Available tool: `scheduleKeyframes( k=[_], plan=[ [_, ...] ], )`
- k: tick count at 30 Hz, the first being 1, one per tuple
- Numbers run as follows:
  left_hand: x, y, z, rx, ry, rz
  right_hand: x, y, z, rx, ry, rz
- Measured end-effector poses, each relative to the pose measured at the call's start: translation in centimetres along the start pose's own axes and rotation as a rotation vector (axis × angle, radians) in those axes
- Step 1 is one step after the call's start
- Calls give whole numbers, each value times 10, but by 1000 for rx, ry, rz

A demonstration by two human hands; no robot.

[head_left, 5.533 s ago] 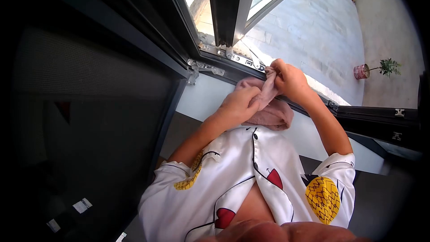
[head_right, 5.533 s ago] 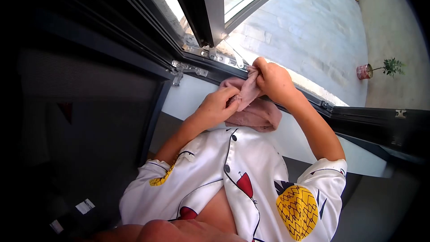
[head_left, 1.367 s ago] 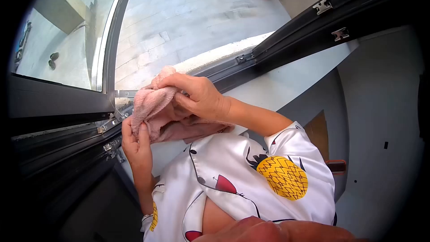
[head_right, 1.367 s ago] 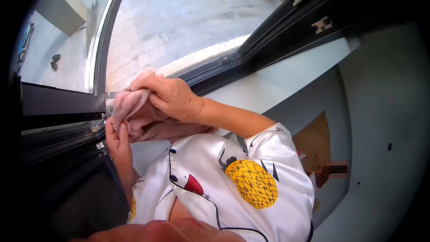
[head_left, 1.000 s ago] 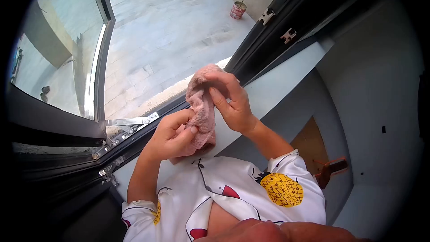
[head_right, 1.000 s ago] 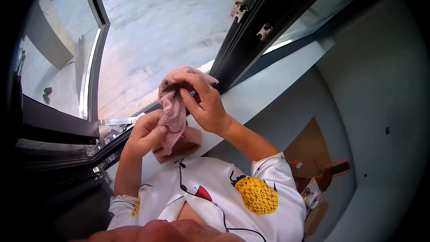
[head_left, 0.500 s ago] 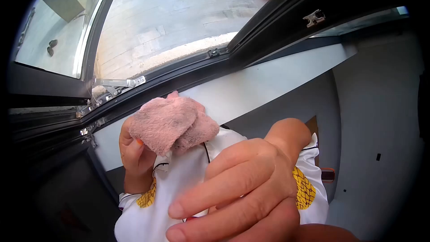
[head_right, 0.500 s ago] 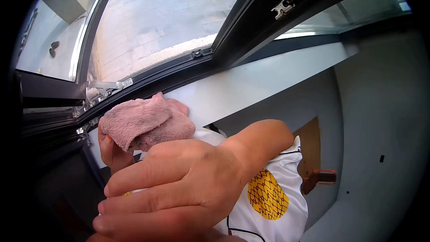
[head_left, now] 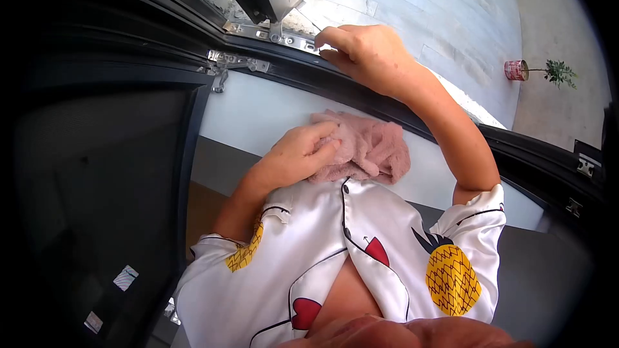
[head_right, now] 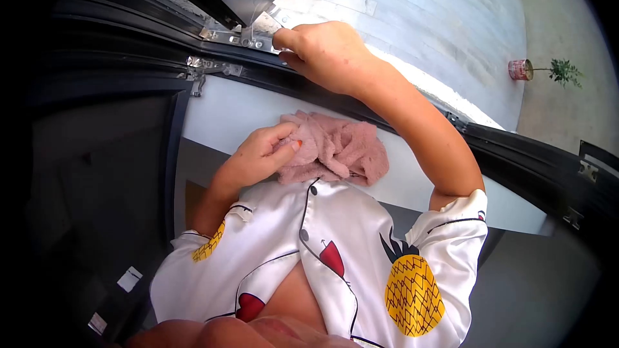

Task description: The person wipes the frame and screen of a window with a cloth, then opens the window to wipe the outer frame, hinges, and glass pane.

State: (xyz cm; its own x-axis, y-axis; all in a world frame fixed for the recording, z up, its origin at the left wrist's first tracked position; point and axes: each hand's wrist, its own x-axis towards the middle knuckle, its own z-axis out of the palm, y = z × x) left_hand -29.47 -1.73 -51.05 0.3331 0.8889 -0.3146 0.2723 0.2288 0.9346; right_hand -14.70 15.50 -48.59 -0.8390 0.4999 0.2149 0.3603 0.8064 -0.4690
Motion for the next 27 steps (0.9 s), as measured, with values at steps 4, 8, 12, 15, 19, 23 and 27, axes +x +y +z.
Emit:
scheduleKeyframes(
  k=[4,8,12,15,19,23,27],
  plan=[
    [2,13,-6,22,-57,59,14,28,4,-196,51,-5],
    [4,12,-10,19,-80,98,12,40,-5,-144,75,18],
    [15,18,-18,45,-140,59,20,40,6,-23,4,10],
    [22,27,-23,34,-170,56,30,46,18,64,-6,-48],
    [31,28,-27,38,-194,63,40,53,28,138,-85,-93],
    [35,26,-27,55,-215,33,37,50,20,102,-240,-153],
    [36,26,-24,78,-212,52,27,47,21,88,-419,-215]
  ],
)
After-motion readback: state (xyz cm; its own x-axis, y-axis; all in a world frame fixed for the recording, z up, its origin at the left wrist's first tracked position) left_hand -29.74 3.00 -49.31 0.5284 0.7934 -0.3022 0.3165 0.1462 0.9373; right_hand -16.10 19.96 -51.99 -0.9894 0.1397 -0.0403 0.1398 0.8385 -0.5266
